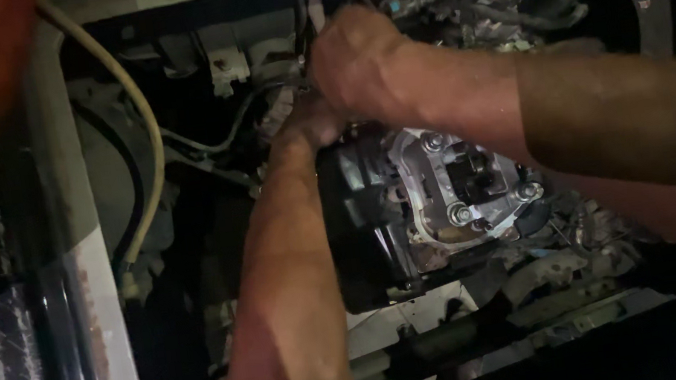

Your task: The person works on a car engine from an overhead perspective, using their hands to manipulate hoses and wires connected to the engine block. They use a wrench to loosen bolts and remove a metal clamp, placing it into an orange bucket nearby. The person continues to adjust and disconnect various components within the engine bay.

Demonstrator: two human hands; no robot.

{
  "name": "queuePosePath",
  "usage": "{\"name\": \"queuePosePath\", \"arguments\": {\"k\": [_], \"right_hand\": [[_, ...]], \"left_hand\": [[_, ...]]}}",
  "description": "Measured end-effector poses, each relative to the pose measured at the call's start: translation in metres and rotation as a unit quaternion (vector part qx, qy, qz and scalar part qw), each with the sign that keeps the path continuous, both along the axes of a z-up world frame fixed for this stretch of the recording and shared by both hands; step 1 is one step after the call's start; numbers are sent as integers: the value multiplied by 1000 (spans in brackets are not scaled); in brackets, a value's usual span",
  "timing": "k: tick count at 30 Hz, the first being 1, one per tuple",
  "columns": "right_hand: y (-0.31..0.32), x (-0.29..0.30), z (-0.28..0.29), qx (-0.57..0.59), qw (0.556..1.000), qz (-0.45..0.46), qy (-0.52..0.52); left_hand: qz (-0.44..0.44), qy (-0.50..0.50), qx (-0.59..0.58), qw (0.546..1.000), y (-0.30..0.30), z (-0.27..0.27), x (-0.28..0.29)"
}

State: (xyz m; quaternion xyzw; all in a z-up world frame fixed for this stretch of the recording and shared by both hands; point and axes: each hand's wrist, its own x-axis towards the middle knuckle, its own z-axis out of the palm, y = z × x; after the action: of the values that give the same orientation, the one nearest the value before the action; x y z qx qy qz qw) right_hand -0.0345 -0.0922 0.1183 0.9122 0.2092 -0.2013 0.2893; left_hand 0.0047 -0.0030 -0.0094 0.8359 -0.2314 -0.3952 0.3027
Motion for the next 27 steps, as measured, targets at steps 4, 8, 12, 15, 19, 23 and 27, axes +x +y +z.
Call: {"name": "queuePosePath", "arguments": {"k": [4, 8, 12, 15, 19, 23, 27], "right_hand": [[-11, 8, -2, 13, 1000, -3, 1], [3, 3, -12, 26, 992, -118, -20], [-2, 11, 1, 174, 970, -168, 36], [-12, 4, 18, 191, 965, -167, 63], [-4, -19, 17, 341, 909, -239, -15], [-1, -17, 15, 423, 881, -206, -39], [13, -11, 10, 409, 857, -297, 98]], "left_hand": [[-95, -62, 4, 994, -7, -13, 5], [-32, 5, 33, 999, 0, -9, 7], [-20, 16, 32, 999, -8, -5, 5], [-14, -3, 76, 997, -8, -15, 7], [-57, 6, 64, 996, -7, -33, 14], [32, -86, -72, 993, 7, -35, -8], [236, -217, -252, 913, 50, -18, -89]]}}
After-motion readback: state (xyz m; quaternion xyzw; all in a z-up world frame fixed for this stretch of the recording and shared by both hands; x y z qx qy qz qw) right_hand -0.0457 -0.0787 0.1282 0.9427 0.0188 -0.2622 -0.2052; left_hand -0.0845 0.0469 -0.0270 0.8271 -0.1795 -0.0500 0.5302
